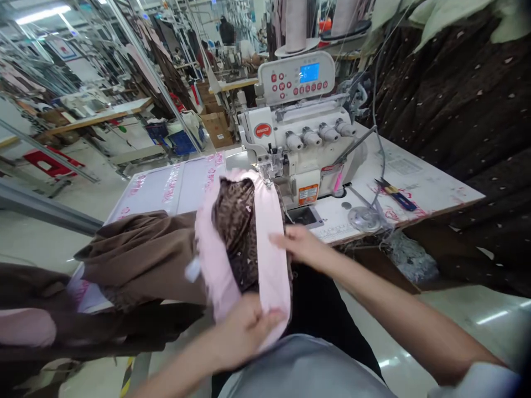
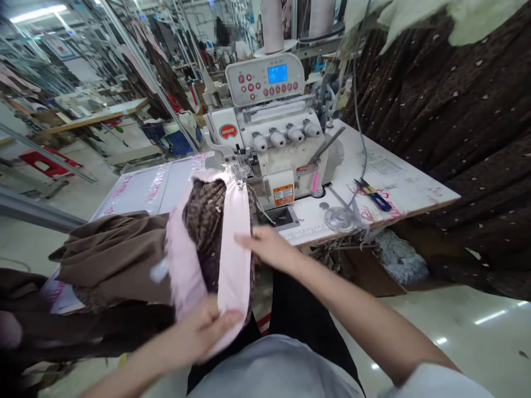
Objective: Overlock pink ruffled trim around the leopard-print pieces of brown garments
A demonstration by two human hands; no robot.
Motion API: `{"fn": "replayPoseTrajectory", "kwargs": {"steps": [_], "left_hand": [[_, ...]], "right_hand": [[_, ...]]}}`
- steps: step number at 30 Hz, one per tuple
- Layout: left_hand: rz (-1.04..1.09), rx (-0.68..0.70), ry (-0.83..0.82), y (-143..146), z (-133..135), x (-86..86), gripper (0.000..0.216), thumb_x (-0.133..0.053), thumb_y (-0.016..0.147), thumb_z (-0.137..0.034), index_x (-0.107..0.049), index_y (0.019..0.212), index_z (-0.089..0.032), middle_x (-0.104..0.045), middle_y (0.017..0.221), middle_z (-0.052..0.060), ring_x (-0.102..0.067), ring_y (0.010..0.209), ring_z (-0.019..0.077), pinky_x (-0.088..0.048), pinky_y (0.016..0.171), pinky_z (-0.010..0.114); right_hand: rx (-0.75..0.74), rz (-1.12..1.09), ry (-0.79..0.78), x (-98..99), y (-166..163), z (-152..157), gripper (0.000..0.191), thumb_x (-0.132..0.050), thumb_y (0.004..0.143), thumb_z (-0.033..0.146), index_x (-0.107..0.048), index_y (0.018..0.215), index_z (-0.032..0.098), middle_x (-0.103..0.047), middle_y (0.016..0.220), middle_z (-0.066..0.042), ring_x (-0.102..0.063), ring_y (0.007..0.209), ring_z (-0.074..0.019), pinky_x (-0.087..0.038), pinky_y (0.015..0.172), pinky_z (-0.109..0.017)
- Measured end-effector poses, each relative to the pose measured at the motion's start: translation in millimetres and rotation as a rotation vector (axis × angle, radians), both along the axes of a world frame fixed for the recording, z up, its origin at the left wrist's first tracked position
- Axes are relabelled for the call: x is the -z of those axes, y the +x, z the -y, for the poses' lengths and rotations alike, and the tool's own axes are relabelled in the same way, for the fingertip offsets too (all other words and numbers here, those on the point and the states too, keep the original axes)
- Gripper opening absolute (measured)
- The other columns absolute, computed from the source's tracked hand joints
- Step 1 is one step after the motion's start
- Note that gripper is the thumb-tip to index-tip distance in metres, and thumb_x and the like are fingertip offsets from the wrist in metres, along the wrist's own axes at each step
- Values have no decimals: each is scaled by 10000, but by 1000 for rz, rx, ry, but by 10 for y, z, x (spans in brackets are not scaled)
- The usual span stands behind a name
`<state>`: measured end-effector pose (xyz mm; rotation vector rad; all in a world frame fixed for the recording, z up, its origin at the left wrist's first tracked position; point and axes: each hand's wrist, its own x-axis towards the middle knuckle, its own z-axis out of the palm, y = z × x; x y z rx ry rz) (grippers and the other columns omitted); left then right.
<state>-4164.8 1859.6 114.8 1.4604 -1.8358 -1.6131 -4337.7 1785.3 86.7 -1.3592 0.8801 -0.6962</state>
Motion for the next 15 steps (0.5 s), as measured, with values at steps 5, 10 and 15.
{"fn": "replayPoseTrajectory", "kwargs": {"steps": [5,10,15], "left_hand": [[-147,-29,149,-59,-558,395,374,-382,841,-469,-541,769,-139,-473,685,0,-421,665,122,-366,670,233],[-106,-10,266,-72,-480,404,451,-401,804,-547,-429,609,-141,-372,563,-30,-318,533,84,-278,504,209],[-206,-208,123,68,-78,271,474,-399,781,-586,-514,774,-126,-505,678,27,-451,595,119,-375,553,227]], "right_hand": [[-206,63,176,317,52,-835,493,-460,784,563,-472,551,129,-413,430,34,-352,384,-51,-251,386,-174],[-74,122,116,273,93,-693,384,-592,725,481,-557,670,102,-489,582,16,-415,526,-74,-336,484,-181],[-105,289,176,90,116,-619,398,-579,736,485,-603,760,89,-526,638,-8,-440,568,-89,-376,538,-205]]}}
